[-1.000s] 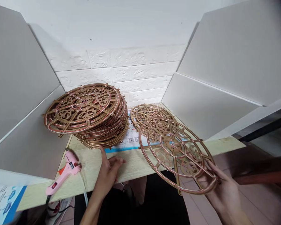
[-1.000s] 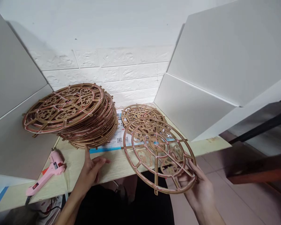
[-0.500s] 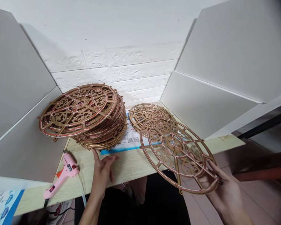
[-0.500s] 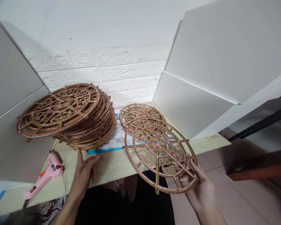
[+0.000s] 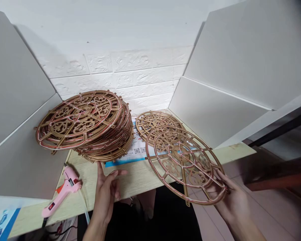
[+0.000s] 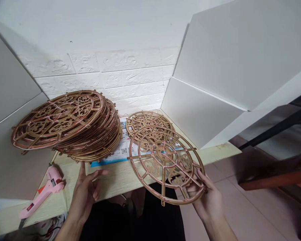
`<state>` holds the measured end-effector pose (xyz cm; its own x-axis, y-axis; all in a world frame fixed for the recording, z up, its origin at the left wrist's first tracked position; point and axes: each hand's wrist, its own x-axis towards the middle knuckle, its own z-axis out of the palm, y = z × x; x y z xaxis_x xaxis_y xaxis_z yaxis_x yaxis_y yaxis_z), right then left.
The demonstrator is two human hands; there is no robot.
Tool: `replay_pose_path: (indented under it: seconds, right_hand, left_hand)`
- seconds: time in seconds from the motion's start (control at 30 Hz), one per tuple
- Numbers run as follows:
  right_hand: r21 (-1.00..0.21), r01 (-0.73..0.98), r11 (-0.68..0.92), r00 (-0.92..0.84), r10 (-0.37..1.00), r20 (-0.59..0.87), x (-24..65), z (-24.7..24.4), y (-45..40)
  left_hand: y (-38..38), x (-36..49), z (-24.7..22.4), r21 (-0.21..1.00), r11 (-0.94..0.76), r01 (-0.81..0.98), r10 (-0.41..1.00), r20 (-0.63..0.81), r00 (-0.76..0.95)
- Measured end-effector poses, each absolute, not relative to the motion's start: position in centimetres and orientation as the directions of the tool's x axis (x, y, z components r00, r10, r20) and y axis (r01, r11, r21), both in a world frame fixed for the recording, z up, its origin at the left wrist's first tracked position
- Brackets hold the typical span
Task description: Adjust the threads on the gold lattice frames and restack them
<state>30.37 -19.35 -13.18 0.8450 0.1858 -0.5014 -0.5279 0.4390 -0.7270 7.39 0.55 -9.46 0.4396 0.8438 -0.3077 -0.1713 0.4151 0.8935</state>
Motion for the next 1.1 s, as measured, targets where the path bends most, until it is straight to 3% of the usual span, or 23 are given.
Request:
replay_pose_path:
  seconds: [0.17,0.3,0.43,0.53,0.77,0.97,1.1]
  right_hand:
    - [-0.805,-0.437,0.401,0.898,0.248,-0.364,31.1,-14.8,-20.0]
    - [-0.812,-0.44,0.383,0.894,0.272,-0.355,31.5,-15.6,-20.5]
    - [-0.776,-0.483,0.407,0.875,0.253,-0.412,31.4,-15.7,-20.6]
    - [-0.764,-0.497,0.411,0.868,0.229,-0.441,31.2,-15.7,-20.7]
    - [-0.763,-0.488,0.424,0.873,0.257,-0.415,31.0,-15.6,-20.3]
    - [-0.721,-0.467,0.512,0.884,0.233,-0.406,30.7,-15.5,-18.7]
    - [-0.755,-0.409,0.513,0.912,0.268,-0.312,30.8,-16.1,-17.8]
  left_hand:
    - [-0.8,8.7,-10.0,0.882,0.429,-0.198,0.831,-0.299,0.469]
    - [-1.0,9.0,-10.2,0.845,0.443,-0.3,0.853,-0.294,0.431]
    - [-0.2,8.2,-9.3,0.644,0.497,-0.582,0.868,-0.379,0.321]
    - [0.8,7.5,-8.4,0.496,0.549,-0.672,0.826,-0.444,0.347]
    - [2.1,6.9,-7.8,0.289,0.63,-0.72,0.742,-0.497,0.45]
    - [2.6,6.9,-7.9,0.237,0.662,-0.711,0.704,-0.522,0.481]
    - [2.8,6.9,-7.8,0.231,0.673,-0.703,0.691,-0.537,0.485]
